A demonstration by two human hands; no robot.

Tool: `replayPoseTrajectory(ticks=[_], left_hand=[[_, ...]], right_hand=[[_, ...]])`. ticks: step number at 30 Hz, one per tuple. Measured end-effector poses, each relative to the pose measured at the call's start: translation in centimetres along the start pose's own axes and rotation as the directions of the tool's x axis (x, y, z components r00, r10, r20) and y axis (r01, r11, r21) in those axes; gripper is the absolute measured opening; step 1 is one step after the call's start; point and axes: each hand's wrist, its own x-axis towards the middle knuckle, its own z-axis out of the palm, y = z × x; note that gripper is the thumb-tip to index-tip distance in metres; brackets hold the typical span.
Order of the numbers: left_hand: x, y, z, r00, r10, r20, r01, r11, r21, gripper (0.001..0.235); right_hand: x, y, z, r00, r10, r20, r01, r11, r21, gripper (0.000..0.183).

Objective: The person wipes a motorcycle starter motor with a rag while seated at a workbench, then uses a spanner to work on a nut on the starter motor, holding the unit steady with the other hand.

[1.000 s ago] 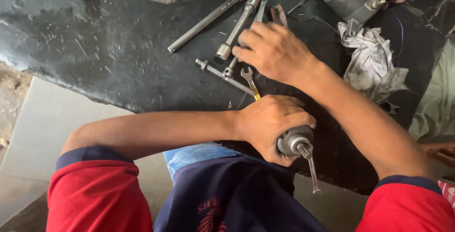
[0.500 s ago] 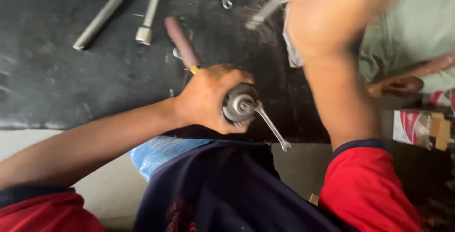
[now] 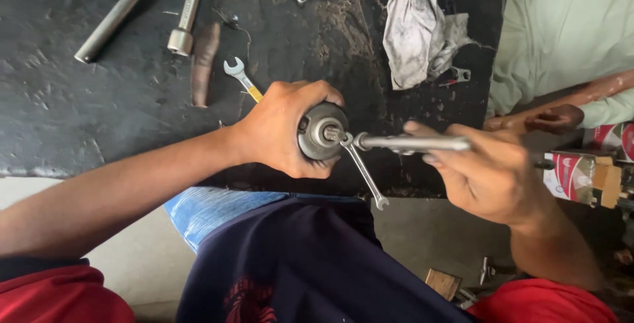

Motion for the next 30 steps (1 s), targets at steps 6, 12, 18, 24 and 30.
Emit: replayPoseTrajectory(ticks=[6, 12, 18, 24, 30], left_hand=[[0.0, 0.1, -0.2, 1.0, -0.004, -0.003, 0.004, 1.0, 0.0, 0.056], [0.0, 0.0, -0.2, 1.0, 0.024, -0.01, -0.024, 1.0, -0.002, 0.055], [0.1, 0.1, -0.4, 1.0, 0.012, 0.013, -0.012, 1.0, 0.004, 0.058], [0.0, -0.1, -0.6, 0.999, 0.035, 0.015, -0.035, 0.999, -0.004, 0.058], [0.2, 0.0, -0.8, 0.998, 0.04, 0.053, -0.038, 0.999, -0.036, 0.057]], right_hand=[[0.9, -0.9, 0.0, 0.942, -0.098, -0.321, 0.13, 0.988, 0.082, 0.014], [0.7, 0.0, 0.8, 0.997, -0.024, -0.071, 0.032, 0.993, 0.114, 0.007], [3.0, -1.9, -1.0, 0.96, -0.028, -0.28, -0.006, 0.993, -0.118, 0.019], [0.2, 0.5, 5.3, 0.901, 0.341, -0.266, -0.341, 0.939, 0.048, 0.019], [-0.1, 4.3, 9.6, 0.808, 0.492, -0.325, -0.484, 0.868, 0.11, 0.013]])
